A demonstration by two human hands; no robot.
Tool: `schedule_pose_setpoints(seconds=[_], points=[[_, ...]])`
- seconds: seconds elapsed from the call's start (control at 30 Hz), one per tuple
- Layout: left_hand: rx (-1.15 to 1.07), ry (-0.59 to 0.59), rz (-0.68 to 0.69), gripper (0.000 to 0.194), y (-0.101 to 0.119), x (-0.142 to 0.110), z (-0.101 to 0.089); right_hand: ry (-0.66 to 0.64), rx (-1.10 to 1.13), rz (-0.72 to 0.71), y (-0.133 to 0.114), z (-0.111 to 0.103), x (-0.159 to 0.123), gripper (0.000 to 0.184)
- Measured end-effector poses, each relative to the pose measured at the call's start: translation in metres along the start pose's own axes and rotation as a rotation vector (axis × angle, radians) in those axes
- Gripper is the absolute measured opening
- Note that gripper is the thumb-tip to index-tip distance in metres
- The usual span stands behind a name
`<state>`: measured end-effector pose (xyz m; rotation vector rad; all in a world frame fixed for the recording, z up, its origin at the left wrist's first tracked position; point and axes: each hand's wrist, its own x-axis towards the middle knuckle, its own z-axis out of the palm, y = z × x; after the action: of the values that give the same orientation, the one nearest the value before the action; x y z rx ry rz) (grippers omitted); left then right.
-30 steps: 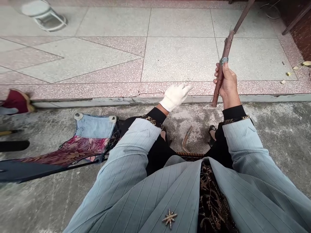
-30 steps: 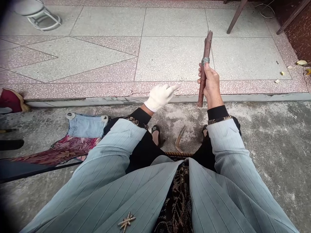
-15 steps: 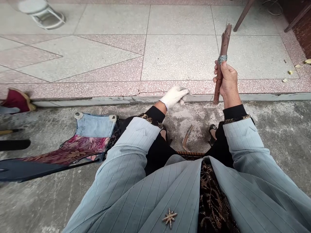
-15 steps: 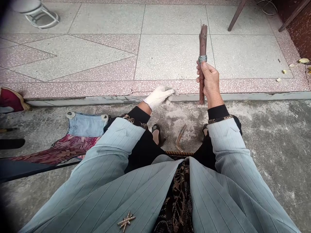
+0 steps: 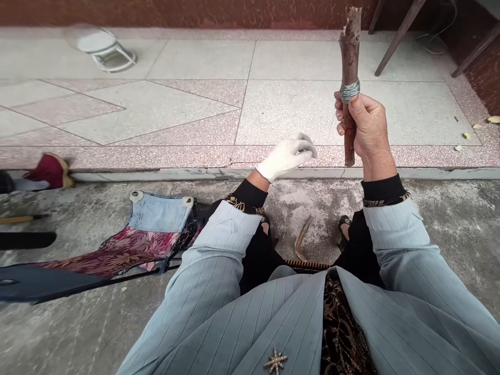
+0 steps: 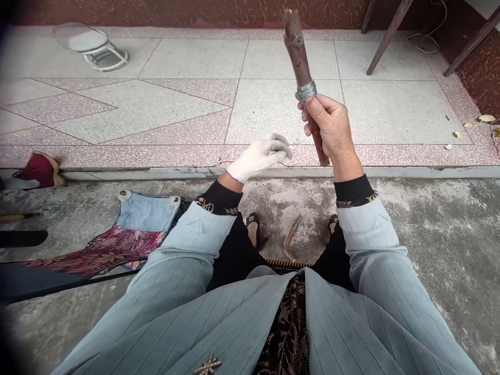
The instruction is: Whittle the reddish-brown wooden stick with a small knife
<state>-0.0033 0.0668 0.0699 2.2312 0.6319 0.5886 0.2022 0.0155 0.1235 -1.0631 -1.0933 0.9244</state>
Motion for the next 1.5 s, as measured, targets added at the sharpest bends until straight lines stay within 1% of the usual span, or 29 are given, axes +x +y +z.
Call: schedule_pose_setpoints(seconds=[0.07, 0.1, 0.13, 0.23, 0.27, 0.3, 0.37, 0.43, 0.5, 0.6, 0.73, 0.83, 0.9, 0.93, 1.0, 1.03, 1.07, 1.1, 1.13, 1.17, 1.2, 1.23, 1.27, 1.3, 1.33, 1.37, 1.4, 1.43, 1.5], points=[[-0.222, -0.04, 0.011, 0.024, 0.005, 0.0, -0.002, -0.012, 0.003, -0.029, -0.004, 0.007, 0.003, 0.043], [-0.31, -0.043, -0.002, 0.028, 0.007, 0.001, -0.002, -0.009, -0.001, -0.04, -0.004, 0.01, 0.005, 0.043], [-0.367, -0.021, -0.022, 0.032, 0.009, 0.002, -0.001, -0.004, -0.007, -0.049, -0.003, 0.012, 0.006, 0.044], [-0.381, 0.126, -0.067, 0.045, 0.012, 0.007, 0.006, -0.001, -0.016, -0.054, 0.003, 0.017, 0.008, 0.047], [-0.381, 0.159, -0.064, 0.048, 0.012, 0.009, 0.01, -0.008, -0.02, -0.047, 0.006, 0.018, 0.007, 0.048], [-0.397, 0.167, -0.059, 0.05, 0.012, 0.01, 0.013, -0.018, -0.026, -0.035, 0.008, 0.019, 0.006, 0.048], [-0.498, 0.125, -0.074, 0.047, 0.011, 0.01, 0.02, -0.04, -0.046, -0.006, 0.014, 0.019, 0.004, 0.048], [-0.587, 0.103, -0.161, 0.04, 0.007, 0.008, 0.025, -0.05, -0.073, 0.029, 0.018, 0.017, 0.003, 0.048], [-0.595, 0.118, -0.248, 0.033, 0.002, 0.004, 0.026, -0.056, -0.106, 0.078, 0.021, 0.012, 0.002, 0.049], [-0.465, 0.113, -0.296, 0.025, -0.004, -0.001, 0.022, -0.083, -0.147, 0.157, 0.024, 0.004, 0.001, 0.049], [-0.084, 0.104, -0.294, 0.024, -0.008, -0.004, 0.014, -0.132, -0.169, 0.209, 0.027, -0.005, -0.001, 0.048], [0.184, 0.086, -0.279, 0.026, -0.009, -0.003, 0.014, -0.141, -0.224, 0.228, 0.034, -0.011, -0.001, 0.047], [0.297, 0.011, -0.281, 0.027, -0.009, -0.003, 0.017, -0.144, -0.387, 0.247, 0.041, -0.015, 0.001, 0.046], [0.33, -0.029, -0.273, 0.028, -0.008, -0.004, 0.02, -0.146, -0.531, 0.244, 0.044, -0.017, 0.002, 0.044], [0.35, -0.096, -0.235, 0.029, -0.006, -0.004, 0.024, -0.165, -0.904, 0.216, 0.051, -0.018, 0.002, 0.042], [0.352, -0.123, -0.209, 0.03, -0.005, -0.005, 0.025, -0.199, -1.097, 0.204, 0.054, -0.017, 0.002, 0.041], [0.355, -0.149, -0.186, 0.03, -0.005, -0.006, 0.027, -0.266, -1.269, 0.211, 0.055, -0.016, 0.001, 0.04], [0.359, -0.179, -0.169, 0.03, -0.006, -0.007, 0.027, -0.373, -1.406, 0.243, 0.055, -0.015, -0.001, 0.038], [0.361, -0.215, -0.159, 0.03, -0.007, -0.008, 0.027, -0.511, -1.502, 0.301, 0.054, -0.014, -0.003, 0.035], [0.352, -0.249, -0.15, 0.029, -0.009, -0.009, 0.027, -0.666, -1.549, 0.373, 0.051, -0.013, -0.005, 0.033], [0.323, -0.279, -0.141, 0.028, -0.011, -0.01, 0.027, -0.823, -1.536, 0.449, 0.047, -0.013, -0.007, 0.031], [0.265, -0.306, -0.132, 0.026, -0.013, -0.011, 0.026, -0.978, -1.456, 0.519, 0.043, -0.015, -0.009, 0.031], [0.175, -0.33, -0.123, 0.025, -0.015, -0.011, 0.025, -1.12, -1.314, 0.571, 0.038, -0.017, -0.01, 0.031], [0.062, -0.345, -0.12, 0.024, -0.016, -0.012, 0.024, -1.237, -1.125, 0.596, 0.032, -0.021, -0.012, 0.032], [-0.064, -0.355, -0.124, 0.023, -0.017, -0.012, 0.023, -1.303, -0.905, 0.591, 0.028, -0.025, -0.013, 0.033], [-0.194, -0.355, -0.134, 0.023, -0.018, -0.012, 0.022, -1.299, -0.686, 0.549, 0.024, -0.028, -0.014, 0.034], [-0.32, -0.342, -0.146, 0.023, -0.018, -0.012, 0.022, -1.215, -0.494, 0.479, 0.022, -0.031, -0.015, 0.035], [-0.429, -0.319, -0.151, 0.023, -0.018, -0.012, 0.022, -1.065, -0.343, 0.388, 0.02, -0.033, -0.016, 0.035], [-0.561, -0.272, -0.131, 0.024, -0.017, -0.011, 0.021, -0.72, -0.149, 0.222, 0.022, -0.031, -0.018, 0.036]])
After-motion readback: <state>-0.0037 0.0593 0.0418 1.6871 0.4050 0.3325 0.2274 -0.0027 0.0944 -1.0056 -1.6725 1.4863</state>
